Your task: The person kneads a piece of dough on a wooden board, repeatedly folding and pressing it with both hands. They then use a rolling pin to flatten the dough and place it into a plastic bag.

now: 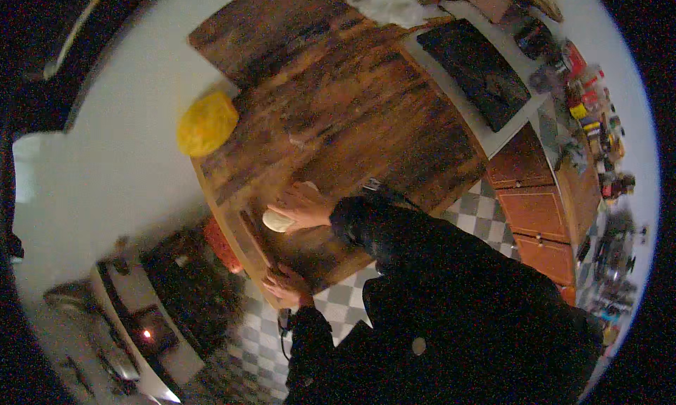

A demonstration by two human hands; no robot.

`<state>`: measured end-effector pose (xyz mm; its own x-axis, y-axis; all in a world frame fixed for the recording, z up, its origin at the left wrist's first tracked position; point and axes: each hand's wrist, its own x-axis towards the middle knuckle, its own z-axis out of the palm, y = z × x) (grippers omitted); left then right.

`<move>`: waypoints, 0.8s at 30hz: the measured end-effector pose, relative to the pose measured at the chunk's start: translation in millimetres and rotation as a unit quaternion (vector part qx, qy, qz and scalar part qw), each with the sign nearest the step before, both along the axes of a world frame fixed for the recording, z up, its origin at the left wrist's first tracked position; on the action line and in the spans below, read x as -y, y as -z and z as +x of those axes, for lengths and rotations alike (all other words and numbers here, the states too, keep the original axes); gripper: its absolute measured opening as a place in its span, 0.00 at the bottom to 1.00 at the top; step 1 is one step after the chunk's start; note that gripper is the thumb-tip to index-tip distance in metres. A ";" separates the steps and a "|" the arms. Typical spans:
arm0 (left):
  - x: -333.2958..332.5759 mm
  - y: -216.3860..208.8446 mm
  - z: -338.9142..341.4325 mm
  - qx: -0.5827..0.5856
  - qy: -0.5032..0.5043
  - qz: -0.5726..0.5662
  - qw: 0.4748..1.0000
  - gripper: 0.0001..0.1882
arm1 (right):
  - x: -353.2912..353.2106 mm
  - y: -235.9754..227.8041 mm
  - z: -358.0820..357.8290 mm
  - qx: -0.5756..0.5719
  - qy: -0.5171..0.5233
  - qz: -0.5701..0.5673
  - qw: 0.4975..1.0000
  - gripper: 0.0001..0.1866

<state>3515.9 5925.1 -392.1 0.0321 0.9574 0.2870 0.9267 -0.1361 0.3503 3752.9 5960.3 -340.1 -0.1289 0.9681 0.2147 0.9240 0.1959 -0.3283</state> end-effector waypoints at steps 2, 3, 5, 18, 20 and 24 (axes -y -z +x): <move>0.2 -2.2 -0.7 -0.013 -0.034 -0.051 0.998 0.17 | -27.5 -18.5 15.9 -0.148 0.078 -0.075 0.983 0.33; -0.4 -2.8 -0.6 0.010 -0.016 -0.007 1.000 0.18 | -36.3 -27.5 23.3 -0.228 0.115 -0.095 0.962 0.33; 0.1 -3.4 -0.9 0.007 0.015 0.020 1.000 0.17 | -30.4 -42.4 36.9 -0.313 0.183 -0.059 0.930 0.33; 12.6 -32.6 42.1 0.176 0.079 -0.058 0.979 0.18 | 159.9 -50.5 75.9 -0.156 0.218 -0.026 0.963 0.29; 30.5 -55.5 72.8 0.217 0.129 -0.097 0.963 0.18 | 163.7 -51.5 60.9 -0.369 0.246 -0.097 0.891 0.29; 75.3 -100.4 127.3 0.283 0.264 -0.065 0.920 0.17 | 190.1 -58.1 72.0 -0.321 0.265 -0.051 0.908 0.27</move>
